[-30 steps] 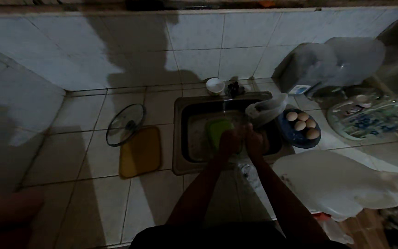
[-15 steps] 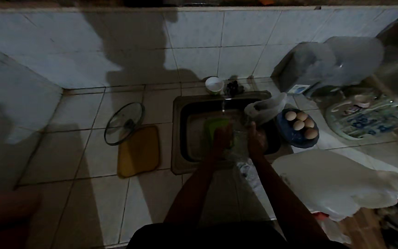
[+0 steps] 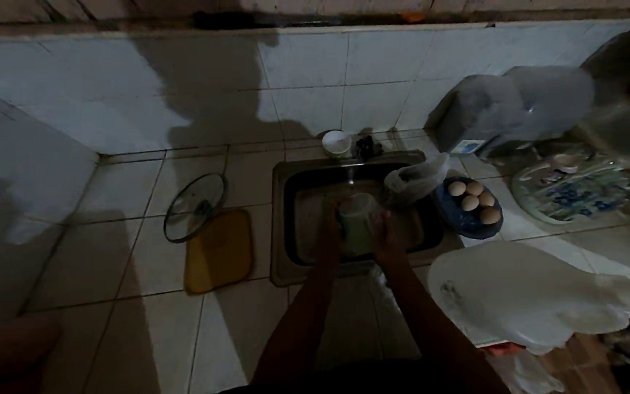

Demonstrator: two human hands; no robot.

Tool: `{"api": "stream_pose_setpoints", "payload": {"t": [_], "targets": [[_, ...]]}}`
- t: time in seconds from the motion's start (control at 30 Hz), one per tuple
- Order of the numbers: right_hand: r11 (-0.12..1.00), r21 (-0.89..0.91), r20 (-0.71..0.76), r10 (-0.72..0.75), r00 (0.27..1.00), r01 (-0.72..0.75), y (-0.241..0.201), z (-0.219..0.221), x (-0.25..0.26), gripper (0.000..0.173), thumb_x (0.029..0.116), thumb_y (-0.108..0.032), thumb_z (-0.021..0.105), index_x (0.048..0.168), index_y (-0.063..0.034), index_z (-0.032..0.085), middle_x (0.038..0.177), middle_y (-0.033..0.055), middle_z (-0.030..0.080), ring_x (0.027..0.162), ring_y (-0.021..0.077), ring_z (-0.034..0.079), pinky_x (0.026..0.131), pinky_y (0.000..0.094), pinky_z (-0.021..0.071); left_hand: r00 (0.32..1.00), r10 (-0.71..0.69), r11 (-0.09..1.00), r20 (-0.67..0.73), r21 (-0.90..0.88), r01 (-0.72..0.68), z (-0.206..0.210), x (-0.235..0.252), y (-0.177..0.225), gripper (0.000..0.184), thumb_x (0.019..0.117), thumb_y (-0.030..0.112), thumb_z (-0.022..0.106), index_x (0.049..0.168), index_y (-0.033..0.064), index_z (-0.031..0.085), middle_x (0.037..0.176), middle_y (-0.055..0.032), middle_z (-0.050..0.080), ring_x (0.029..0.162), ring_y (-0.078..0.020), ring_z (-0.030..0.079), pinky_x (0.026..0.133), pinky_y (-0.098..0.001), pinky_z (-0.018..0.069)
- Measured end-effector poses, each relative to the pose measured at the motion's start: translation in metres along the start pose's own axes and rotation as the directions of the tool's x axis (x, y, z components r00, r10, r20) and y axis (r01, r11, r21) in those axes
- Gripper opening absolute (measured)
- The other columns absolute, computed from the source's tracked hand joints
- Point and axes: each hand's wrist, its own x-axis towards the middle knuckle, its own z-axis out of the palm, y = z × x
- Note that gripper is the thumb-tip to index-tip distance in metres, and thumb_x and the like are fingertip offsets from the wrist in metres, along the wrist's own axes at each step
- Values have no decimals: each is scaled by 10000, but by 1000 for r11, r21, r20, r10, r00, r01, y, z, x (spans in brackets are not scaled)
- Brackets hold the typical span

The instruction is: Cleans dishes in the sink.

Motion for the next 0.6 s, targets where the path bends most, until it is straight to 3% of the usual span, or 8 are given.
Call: {"api": "stream_pose_setpoints", "payload": {"t": [0.07,0.13,0.2,0.27,0.37,0.47,0.53,0.6], "targets": [[996,-41,37,-74,997,76,9,8,-2,409,1130,-213,288,1445,22,401,1245,116,627,1061,128,657,910,287,558,987,53,999,-150,9,-53,21,-1,-1,411,1115,140,371,1479,-24,466,1426,-267,537,1275,-319,554,1067,-449,456],[950,-267,50,-156,987,163,9,15,-4,384,1128,-191,298,1373,55,464,1134,114,686,971,116,687,844,275,575,954,223,970,-202,141,-197,34,-2,-2,410,1058,105,483,1437,-46,516,1435,-265,541,1320,-343,535,1111,-457,434],[751,-610,119,-230,966,253,5,15,-7,379,1112,-143,353,1331,89,556,1158,162,676,1006,138,655,902,301,540,895,415,861,-161,387,-330,38,-1,4,403,1000,147,562,1349,-49,616,1455,-265,543,1371,-422,499,1157,-539,379],[583,-766,196,-188,962,270,-1,14,-8,376,1110,-135,371,1317,105,573,1185,226,652,1045,195,644,940,348,524,934,350,795,-71,550,-256,34,4,28,323,1034,230,565,1210,7,718,1325,-209,660,1249,-390,616,1067,-560,459],[716,-664,234,-75,969,216,-6,12,-3,403,1130,-159,311,1322,128,518,1126,208,676,951,188,723,838,336,620,979,-100,906,180,423,15,11,30,56,388,1095,354,474,1258,66,676,1138,-168,691,990,-278,656,882,-481,526],[881,-461,152,-34,988,102,-8,9,-1,415,1134,-181,261,1315,106,500,1055,174,696,889,199,730,798,356,624,940,-87,976,329,216,15,-1,44,36,445,1108,386,406,1290,61,650,1181,-139,667,979,-193,615,864,-382,503],[914,-402,108,-13,994,56,-12,5,0,384,1130,-172,284,1297,90,510,1013,137,674,847,164,706,774,325,610,919,-52,972,391,232,-44,-1,39,29,435,1116,305,407,1399,10,555,1274,-214,630,1082,-250,621,969,-418,497],[915,-405,103,52,993,-6,-15,-2,1,317,1118,-155,339,1218,65,545,924,83,661,772,128,679,732,293,601,928,-65,966,367,256,-34,-2,26,28,407,1100,298,464,1373,14,566,1209,-188,648,1018,-212,631,924,-378,513]]}}
